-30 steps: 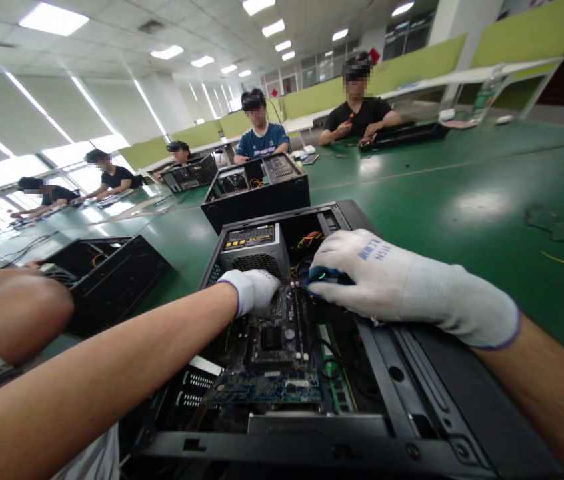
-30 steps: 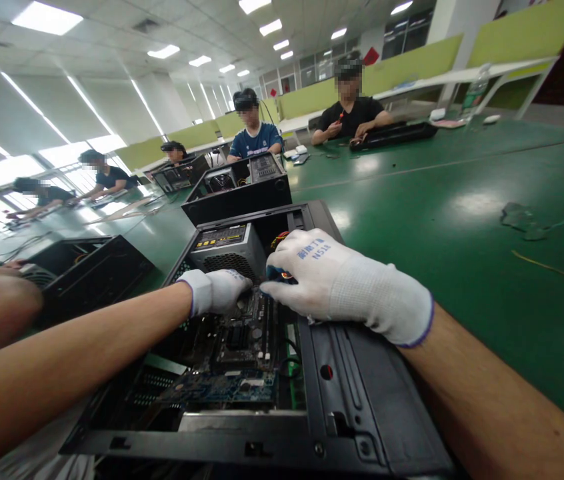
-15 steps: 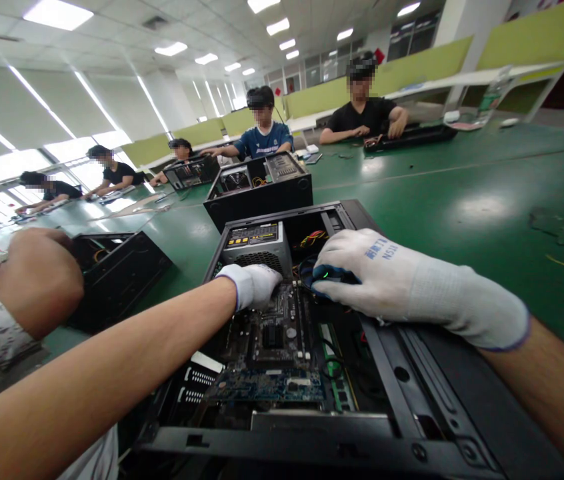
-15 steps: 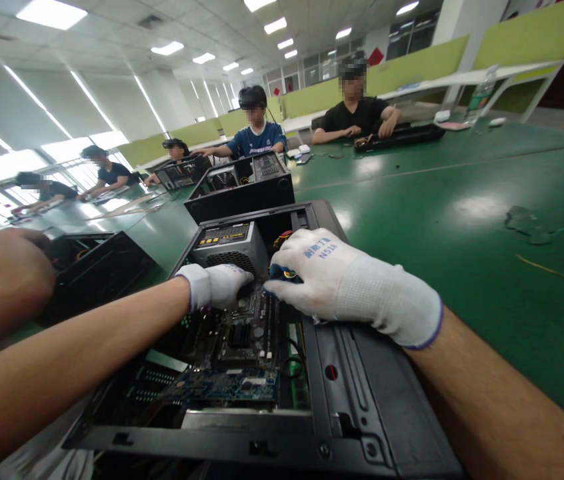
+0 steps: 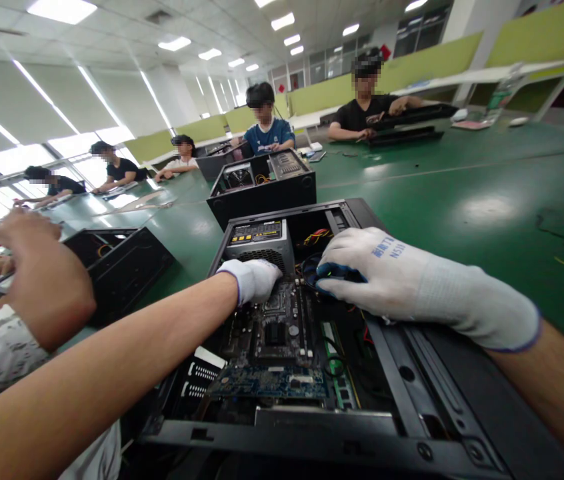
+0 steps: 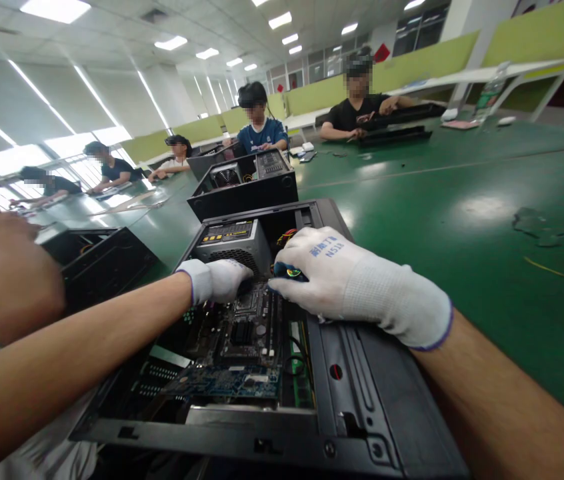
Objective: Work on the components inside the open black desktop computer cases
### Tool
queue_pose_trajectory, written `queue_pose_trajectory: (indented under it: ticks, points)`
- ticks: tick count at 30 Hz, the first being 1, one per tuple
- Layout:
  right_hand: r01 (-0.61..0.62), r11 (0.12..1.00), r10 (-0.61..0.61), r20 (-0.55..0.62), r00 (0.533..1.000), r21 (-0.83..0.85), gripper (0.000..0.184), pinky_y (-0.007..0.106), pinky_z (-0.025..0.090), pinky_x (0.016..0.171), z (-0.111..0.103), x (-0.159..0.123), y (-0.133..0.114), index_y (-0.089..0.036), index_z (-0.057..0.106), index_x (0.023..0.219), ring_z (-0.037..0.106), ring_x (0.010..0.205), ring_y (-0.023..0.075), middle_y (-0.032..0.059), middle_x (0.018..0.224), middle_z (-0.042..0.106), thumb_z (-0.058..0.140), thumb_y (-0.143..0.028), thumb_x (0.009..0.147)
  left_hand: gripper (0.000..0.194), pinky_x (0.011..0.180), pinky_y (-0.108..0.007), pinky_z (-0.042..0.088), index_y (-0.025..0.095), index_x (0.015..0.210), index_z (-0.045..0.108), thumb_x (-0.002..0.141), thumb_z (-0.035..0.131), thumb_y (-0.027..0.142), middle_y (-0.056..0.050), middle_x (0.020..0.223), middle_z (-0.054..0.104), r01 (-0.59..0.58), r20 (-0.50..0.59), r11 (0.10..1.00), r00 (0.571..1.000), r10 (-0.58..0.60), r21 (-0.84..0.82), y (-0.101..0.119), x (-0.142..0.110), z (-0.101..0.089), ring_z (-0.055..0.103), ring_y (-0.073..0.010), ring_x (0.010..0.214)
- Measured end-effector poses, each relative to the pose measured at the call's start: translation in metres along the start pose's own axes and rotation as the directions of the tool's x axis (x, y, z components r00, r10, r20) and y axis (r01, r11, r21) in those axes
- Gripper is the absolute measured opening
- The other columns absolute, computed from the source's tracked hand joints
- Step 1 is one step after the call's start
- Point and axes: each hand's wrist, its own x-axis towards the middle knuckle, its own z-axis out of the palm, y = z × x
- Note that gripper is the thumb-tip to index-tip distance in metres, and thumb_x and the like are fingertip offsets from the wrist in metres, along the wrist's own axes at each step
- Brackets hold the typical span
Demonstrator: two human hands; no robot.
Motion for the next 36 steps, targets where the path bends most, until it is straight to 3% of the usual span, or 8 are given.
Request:
queue_pose_trajectory:
  ticks: [8,13,20,36]
  points:
    - [0.018,1.000,-0.018,-0.010,1.000,0.004,0.036,0.038,0.043,0.089,-0.001,0.000,-0.001,-0.022,0.071,0.095,0.060,0.095,0.0258,0.0090,0.097,0.068,0.052,-0.052,0.097,0.052,0.103,-0.040,0.052,0.018,0.121,0.068,0.070,0.075,0.022,-0.013,0.127,0.070,-0.006,-0.005,1.000,1.000,0.006,0.002,0.001,0.000,0.001,0.066,-0.0323,0.116]
    - [0.013,1.000,-0.013,-0.012,1.000,0.016,0.033,0.038,0.044,0.086,-0.001,0.001,-0.001,-0.021,0.071,0.094,0.060,0.092,0.0254,0.0093,0.096,0.068,0.054,-0.050,0.096,0.046,0.092,-0.036,0.057,0.019,0.116,0.070,0.071,0.074,0.031,-0.012,0.117,0.074,-0.028,0.002,1.000,1.000,0.028,0.000,0.003,0.003,0.004,0.071,-0.0298,0.106]
    - [0.016,0.999,-0.016,-0.001,1.000,-0.029,0.036,0.038,0.044,0.089,-0.001,0.001,-0.001,-0.020,0.070,0.095,0.059,0.094,0.0239,0.0086,0.097,0.067,0.051,-0.050,0.098,0.049,0.095,-0.037,0.055,0.020,0.115,0.070,0.071,0.076,0.038,-0.012,0.119,0.073,-0.048,0.007,0.999,0.999,0.048,0.011,0.005,0.009,0.010,0.069,-0.0310,0.110]
    - [-0.010,0.999,0.010,0.002,1.000,-0.038,0.041,0.039,0.045,0.091,-0.003,0.000,-0.004,-0.020,0.071,0.095,0.061,0.096,0.0247,0.0091,0.098,0.068,0.049,-0.055,0.098,0.043,0.098,-0.037,0.054,0.016,0.116,0.071,0.076,0.076,0.032,-0.016,0.119,0.073,-0.073,0.024,0.996,0.997,0.072,0.042,0.009,0.012,0.009,0.069,-0.0297,0.112]
